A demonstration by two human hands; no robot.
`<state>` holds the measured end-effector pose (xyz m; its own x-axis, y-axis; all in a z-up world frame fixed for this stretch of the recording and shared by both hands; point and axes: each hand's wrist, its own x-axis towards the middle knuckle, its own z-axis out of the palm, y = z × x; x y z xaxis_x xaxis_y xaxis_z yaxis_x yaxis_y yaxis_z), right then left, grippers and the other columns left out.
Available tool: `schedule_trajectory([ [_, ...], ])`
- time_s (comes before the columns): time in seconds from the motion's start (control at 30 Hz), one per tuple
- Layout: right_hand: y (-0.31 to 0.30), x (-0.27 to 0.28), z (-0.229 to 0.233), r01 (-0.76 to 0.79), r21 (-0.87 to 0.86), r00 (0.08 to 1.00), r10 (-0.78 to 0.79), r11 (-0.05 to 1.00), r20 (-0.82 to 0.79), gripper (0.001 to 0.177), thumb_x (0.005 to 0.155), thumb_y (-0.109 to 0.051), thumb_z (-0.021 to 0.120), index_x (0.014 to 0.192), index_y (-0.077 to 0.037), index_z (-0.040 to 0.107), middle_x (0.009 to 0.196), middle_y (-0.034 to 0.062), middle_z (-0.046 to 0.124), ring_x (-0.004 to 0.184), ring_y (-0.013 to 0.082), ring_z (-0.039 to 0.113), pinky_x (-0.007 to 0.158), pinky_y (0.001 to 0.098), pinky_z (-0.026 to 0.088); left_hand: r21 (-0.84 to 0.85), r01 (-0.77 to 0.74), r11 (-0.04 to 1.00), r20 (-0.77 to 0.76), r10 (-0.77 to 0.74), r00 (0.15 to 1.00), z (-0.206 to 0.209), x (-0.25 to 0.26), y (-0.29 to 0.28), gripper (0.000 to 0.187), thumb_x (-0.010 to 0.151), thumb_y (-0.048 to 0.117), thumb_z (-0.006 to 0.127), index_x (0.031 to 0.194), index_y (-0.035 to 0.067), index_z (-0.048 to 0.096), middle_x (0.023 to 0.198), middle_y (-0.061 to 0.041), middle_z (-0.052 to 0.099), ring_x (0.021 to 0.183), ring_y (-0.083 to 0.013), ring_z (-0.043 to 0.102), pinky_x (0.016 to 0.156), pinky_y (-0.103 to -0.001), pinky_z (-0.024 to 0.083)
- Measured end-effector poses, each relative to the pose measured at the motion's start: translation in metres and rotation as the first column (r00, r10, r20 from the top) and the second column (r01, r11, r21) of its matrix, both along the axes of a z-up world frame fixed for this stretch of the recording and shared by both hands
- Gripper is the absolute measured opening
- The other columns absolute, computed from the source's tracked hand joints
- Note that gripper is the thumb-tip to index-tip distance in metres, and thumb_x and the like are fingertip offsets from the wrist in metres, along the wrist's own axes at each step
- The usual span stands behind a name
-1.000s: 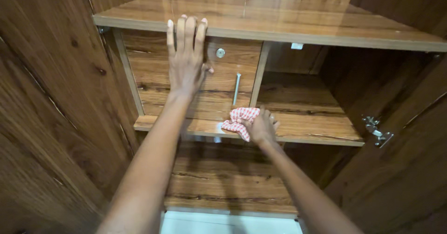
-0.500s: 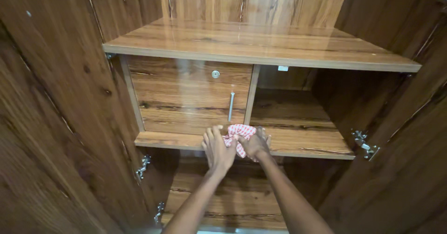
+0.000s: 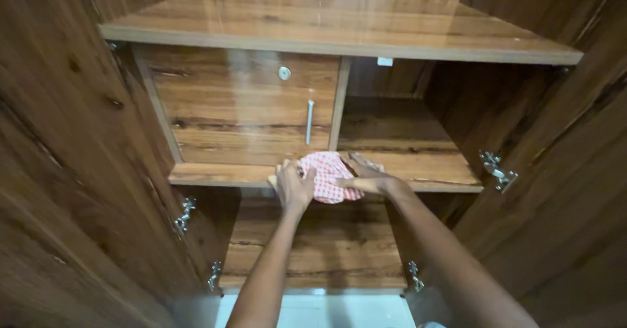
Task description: The person wipes the interior surfaces of a wooden wardrobe using a red and white checkered cloth. They clean the shelves, the small cabinet door, and the side panels, then open the main wardrobe doors to wipe the inside of the doors.
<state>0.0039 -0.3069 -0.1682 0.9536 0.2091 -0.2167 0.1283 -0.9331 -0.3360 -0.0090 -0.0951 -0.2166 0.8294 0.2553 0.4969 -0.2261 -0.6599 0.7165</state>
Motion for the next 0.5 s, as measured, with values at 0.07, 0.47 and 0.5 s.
schedule_trajectory([
  [0.07, -0.001, -0.003, -0.002, -0.016, 0.029, 1.0, 0.015, 0.999, 0.027, 0.123, 0.068, -0.09, 0.049, 0.166, -0.027, 0.008, 0.173, 0.0085, -0.001, 0.16, 0.0272, -0.002, 0.127, 0.0523, 0.002, 0.06, -0.022, 0.998, 0.082, 0.017, 0.996, -0.002, -0.002, 0.001, 0.029, 0.084, 0.031, 0.077, 0.085, 0.004, 0.065, 0.09, -0.017, 0.067, 0.097, -0.0373, 0.061, 0.093, -0.053, 0.039],
  [0.47, 0.007, -0.018, 0.002, -0.019, -0.114, 1.0, 0.019, 0.993, -0.005, 0.142, 0.055, -0.092, 0.061, 0.164, -0.028, -0.004, 0.172, 0.0048, -0.012, 0.159, 0.024, -0.01, 0.127, 0.0476, -0.002, 0.409, -0.198, 0.891, 0.249, 0.1, 0.963, 0.0, 0.0, 0.035, 0.034, 0.097, 0.031, 0.064, 0.108, -0.001, 0.061, 0.107, -0.022, 0.069, 0.106, -0.0371, 0.062, 0.095, -0.053, 0.044],
  [0.5, 0.008, -0.019, 0.001, -0.017, -0.151, 1.0, 0.014, 0.988, -0.021, 0.145, 0.054, -0.091, 0.064, 0.164, -0.029, -0.006, 0.172, 0.0043, -0.014, 0.159, 0.0245, -0.011, 0.126, 0.0482, -0.002, 0.446, -0.231, 0.865, 0.278, 0.111, 0.954, 0.0, 0.0, 0.043, 0.033, 0.097, 0.031, 0.064, 0.108, 0.001, 0.061, 0.107, -0.02, 0.069, 0.107, -0.0361, 0.062, 0.096, -0.052, 0.044],
])
